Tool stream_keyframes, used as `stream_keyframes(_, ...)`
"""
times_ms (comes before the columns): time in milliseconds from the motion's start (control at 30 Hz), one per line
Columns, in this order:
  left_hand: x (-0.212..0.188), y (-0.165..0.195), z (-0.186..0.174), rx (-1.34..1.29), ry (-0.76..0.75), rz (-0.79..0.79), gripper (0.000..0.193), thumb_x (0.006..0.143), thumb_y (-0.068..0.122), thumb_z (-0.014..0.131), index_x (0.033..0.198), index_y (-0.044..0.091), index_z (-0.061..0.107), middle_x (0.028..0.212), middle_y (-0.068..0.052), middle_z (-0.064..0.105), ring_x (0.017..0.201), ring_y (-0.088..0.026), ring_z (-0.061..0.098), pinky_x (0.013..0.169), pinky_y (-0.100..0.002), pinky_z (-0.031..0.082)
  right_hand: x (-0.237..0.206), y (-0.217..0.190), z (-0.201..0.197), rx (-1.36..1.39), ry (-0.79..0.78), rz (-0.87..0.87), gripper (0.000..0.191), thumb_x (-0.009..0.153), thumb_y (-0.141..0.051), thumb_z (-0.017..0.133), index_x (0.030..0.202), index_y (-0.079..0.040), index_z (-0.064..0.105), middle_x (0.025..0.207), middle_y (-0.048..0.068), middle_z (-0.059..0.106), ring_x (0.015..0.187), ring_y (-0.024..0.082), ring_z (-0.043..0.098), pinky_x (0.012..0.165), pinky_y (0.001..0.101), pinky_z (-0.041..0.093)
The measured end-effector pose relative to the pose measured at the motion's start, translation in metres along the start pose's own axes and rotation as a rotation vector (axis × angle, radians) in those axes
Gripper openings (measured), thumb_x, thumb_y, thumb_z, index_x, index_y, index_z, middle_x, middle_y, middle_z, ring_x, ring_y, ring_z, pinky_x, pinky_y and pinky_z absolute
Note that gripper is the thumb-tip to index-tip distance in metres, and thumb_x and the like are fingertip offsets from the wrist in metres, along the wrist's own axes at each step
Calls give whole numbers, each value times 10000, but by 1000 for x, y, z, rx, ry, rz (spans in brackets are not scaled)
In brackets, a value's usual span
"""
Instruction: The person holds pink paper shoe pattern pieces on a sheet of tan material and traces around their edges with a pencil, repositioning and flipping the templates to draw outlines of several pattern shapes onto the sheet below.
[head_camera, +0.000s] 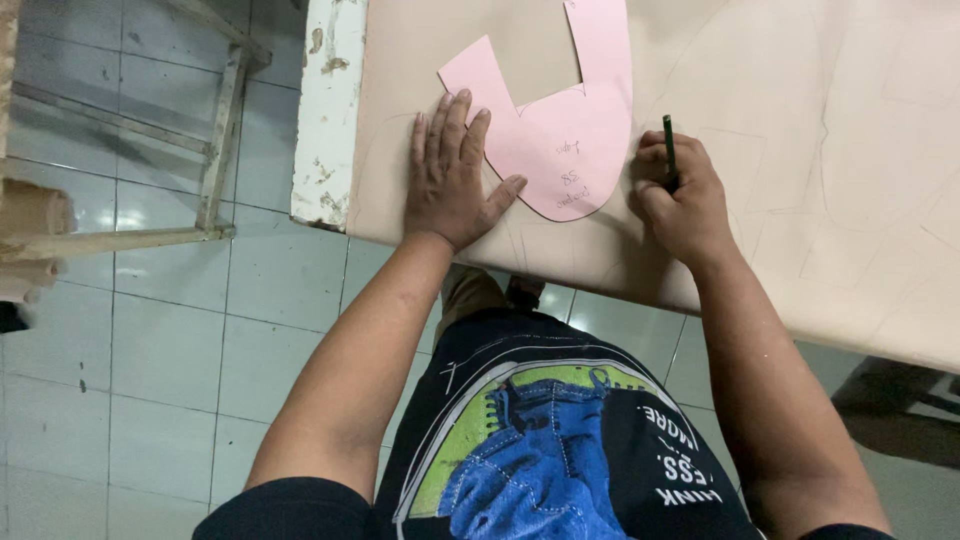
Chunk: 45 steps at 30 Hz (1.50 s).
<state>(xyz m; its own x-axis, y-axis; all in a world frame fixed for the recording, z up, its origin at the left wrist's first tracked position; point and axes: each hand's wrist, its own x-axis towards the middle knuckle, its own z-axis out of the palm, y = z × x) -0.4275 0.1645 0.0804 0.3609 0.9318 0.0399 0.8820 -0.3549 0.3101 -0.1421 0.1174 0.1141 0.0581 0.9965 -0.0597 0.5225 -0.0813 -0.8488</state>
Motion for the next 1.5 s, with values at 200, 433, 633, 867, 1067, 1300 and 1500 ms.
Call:
stream_keyframes(200,1,1,-2,-21,27,28,880,965,676,594,1557,55,399,1666,-157,219,1568,-304,128,1286,-536,37,-4,-10,10,-231,75,38,463,832,-166,855,1220,-32,643,1369,111,567,1149,274,642,915,369,549)
stream_keyframes(433,1,1,-4,-51,18,22,863,958,645,603,1547,46,405,1658,-160,227,1560,-316,137,1281,-544,55,-4,-13,11,-235,47,61,509,853,-185,843,1323,-93,670,1406,88,544,1191,244,638,920,347,577)
stream_keyframes(633,0,-1,-2,-45,40,31,760,1005,541,596,1557,55,404,1672,-152,229,1576,-310,155,1301,-531,59,-6,-6,12,-250,28,52,469,874,-191,834,1314,-109,693,1423,80,535,1216,245,629,924,361,576)
stream_keyframes(867,0,1,-2,-16,4,12,787,1022,561,574,1585,62,345,1691,-150,207,1593,-289,129,1314,-516,44,-6,-7,12,-300,17,62,461,867,-206,833,1301,-124,701,1424,78,534,1198,249,634,928,368,575)
stream_keyframes(1067,1,2,-2,-44,-63,-10,1068,879,753,604,1596,62,219,1665,-160,171,1566,-300,107,1282,-534,26,-7,-6,12,-304,26,34,460,873,-203,830,1307,-123,703,1421,84,537,1204,254,636,913,372,574)
stream_keyframes(1300,2,1,-2,-18,-64,27,883,926,731,586,1588,182,386,1677,-191,154,1571,-339,96,1272,-561,25,-5,-3,11,-297,18,12,457,880,-221,826,1308,-121,699,1422,83,534,1157,248,649,871,365,583)
stream_keyframes(1500,0,1,-2,-31,-48,40,870,924,715,592,1579,164,435,1680,-194,153,1573,-344,101,1271,-565,24,-6,-2,12,-323,23,21,442,880,-222,825,1294,-117,710,1408,83,541,1134,250,656,847,369,578)
